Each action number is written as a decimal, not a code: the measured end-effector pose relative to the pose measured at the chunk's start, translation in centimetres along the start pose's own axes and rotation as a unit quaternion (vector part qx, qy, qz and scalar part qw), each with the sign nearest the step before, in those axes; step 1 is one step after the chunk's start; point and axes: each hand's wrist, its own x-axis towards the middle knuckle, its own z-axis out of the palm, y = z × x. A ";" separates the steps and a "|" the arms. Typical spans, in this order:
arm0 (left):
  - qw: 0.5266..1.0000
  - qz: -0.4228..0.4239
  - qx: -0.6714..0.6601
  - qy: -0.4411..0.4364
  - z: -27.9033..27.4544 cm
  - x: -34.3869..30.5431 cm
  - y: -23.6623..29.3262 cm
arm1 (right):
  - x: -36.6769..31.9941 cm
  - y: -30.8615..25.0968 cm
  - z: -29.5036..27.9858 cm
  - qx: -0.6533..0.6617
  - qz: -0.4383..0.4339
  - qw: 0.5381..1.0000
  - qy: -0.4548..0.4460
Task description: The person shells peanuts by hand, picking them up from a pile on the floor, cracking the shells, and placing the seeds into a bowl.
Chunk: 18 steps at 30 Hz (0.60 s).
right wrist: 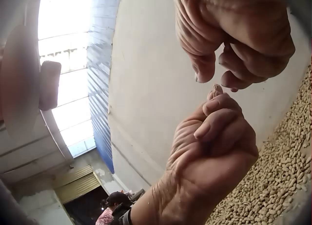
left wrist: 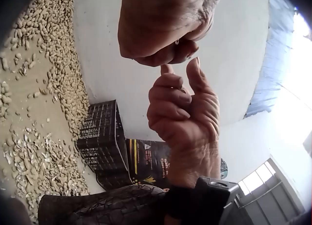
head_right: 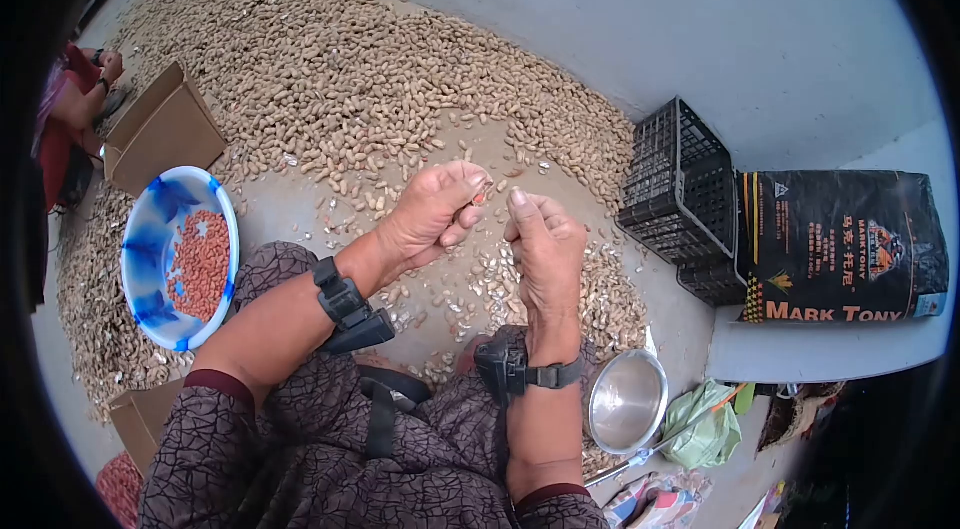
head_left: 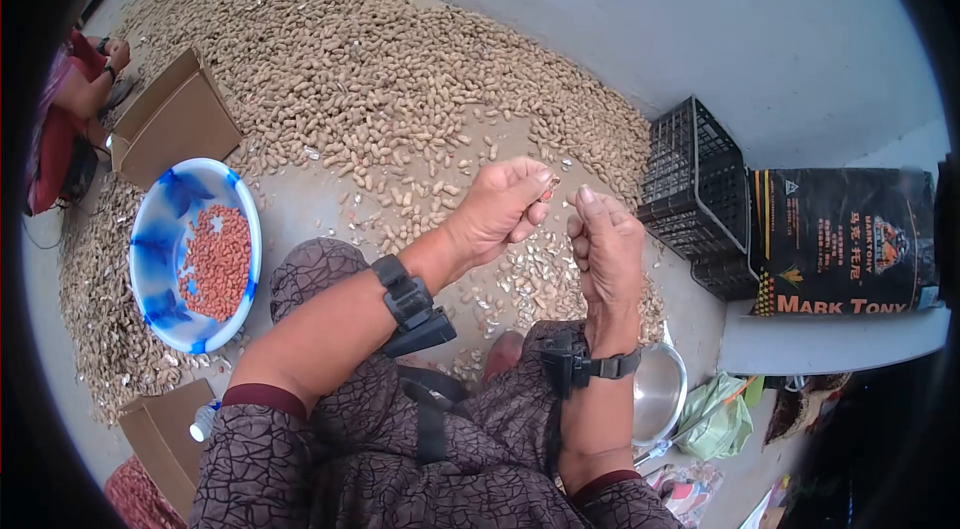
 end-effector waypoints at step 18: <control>0.994 -0.022 0.080 -0.065 0.1 -0.4 -0.9 | -0.4 1.4 1.0 0.101 -0.021 0.993 -0.064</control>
